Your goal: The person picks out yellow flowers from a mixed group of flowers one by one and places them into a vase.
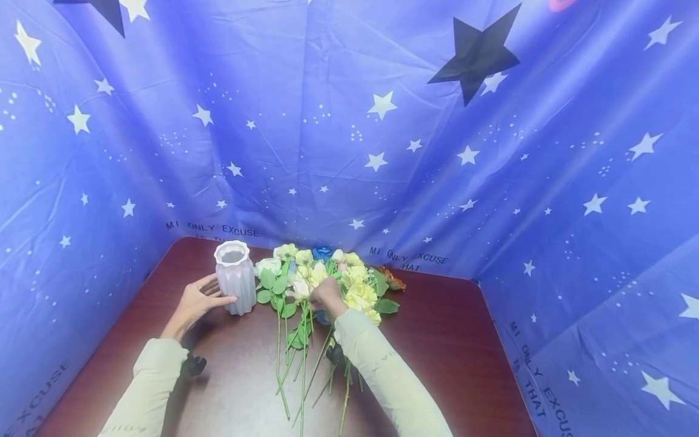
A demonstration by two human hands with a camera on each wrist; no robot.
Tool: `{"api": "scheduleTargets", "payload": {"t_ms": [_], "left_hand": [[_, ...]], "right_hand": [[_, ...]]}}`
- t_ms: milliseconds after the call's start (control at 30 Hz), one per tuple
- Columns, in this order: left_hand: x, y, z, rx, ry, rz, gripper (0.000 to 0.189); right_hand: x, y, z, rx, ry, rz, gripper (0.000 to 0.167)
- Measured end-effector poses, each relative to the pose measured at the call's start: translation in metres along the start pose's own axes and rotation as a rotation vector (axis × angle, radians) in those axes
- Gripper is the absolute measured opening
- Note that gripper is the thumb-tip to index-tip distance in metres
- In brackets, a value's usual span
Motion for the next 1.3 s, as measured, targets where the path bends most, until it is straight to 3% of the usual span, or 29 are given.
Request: {"api": "scheduleTargets", "payload": {"t_ms": [333, 800, 1067, 1300], "left_hand": [[0.001, 0.001, -0.003, 0.014, -0.03, 0.008, 0.089], [0.004, 0.001, 0.002, 0.002, -0.051, -0.011, 0.086], [0.003, 0.001, -0.001, 0.01, -0.027, -0.013, 0.085], [0.001, 0.001, -0.003, 0.005, -0.054, 0.0, 0.084]], "right_hand": [[-0.001, -0.002, 0.002, 0.126, 0.054, 0.106, 0.021], [-0.005, -0.008, 0.004, 0.183, 0.083, 0.185, 0.021], [-0.005, -0.012, 0.009, 0.224, 0.103, 0.249, 0.027], [-0.011, -0.021, 0.02, 0.246, 0.101, 0.307, 0.03]]}}
Point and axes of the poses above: each hand's wrist, its own x-axis towards the middle knuckle, its own y-axis out of the palm, z = x × y, the point moved 1 cm from there along x, towards the middle knuckle
